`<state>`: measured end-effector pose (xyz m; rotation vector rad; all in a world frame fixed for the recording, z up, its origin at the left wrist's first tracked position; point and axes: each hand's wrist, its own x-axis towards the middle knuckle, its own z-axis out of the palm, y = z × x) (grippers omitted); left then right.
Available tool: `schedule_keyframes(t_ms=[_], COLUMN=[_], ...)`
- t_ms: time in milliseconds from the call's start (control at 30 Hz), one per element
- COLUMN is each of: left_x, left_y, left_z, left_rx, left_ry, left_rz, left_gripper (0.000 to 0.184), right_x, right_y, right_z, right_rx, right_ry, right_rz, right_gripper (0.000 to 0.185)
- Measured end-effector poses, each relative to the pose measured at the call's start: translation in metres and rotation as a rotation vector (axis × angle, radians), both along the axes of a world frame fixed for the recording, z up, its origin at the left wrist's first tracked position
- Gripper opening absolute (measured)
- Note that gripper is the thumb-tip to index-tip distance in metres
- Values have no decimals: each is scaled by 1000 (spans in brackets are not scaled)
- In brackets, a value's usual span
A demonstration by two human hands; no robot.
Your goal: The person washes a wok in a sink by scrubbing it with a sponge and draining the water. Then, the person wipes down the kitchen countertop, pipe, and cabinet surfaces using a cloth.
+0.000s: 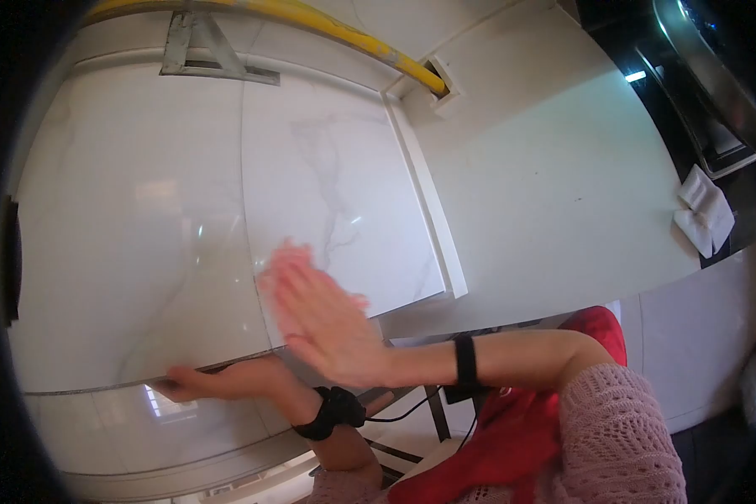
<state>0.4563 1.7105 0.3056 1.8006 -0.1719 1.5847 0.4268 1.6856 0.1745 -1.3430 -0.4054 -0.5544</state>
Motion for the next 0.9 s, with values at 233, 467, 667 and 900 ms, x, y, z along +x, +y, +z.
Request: schedule_keyframes(t_ms=[233,467,667,900], left_x=[-5,3,7,10], left_y=[6,0,14,16], left_z=[-2,-3,-2,0], left_rx=[127,120,135,134], left_ry=[-37,-32,6,36], left_rz=[-129,2,75,76], left_gripper=[62,65,64,66], right_x=[63,62,78,180], right_y=[-20,-15,-17,-17], right_z=[88,-70,-146,-64], right_rx=[-112,-145,-194,6], right_ry=[-218,273,633,510], right_rz=[-82,-147,-156,-233], right_gripper=[61,59,57,59])
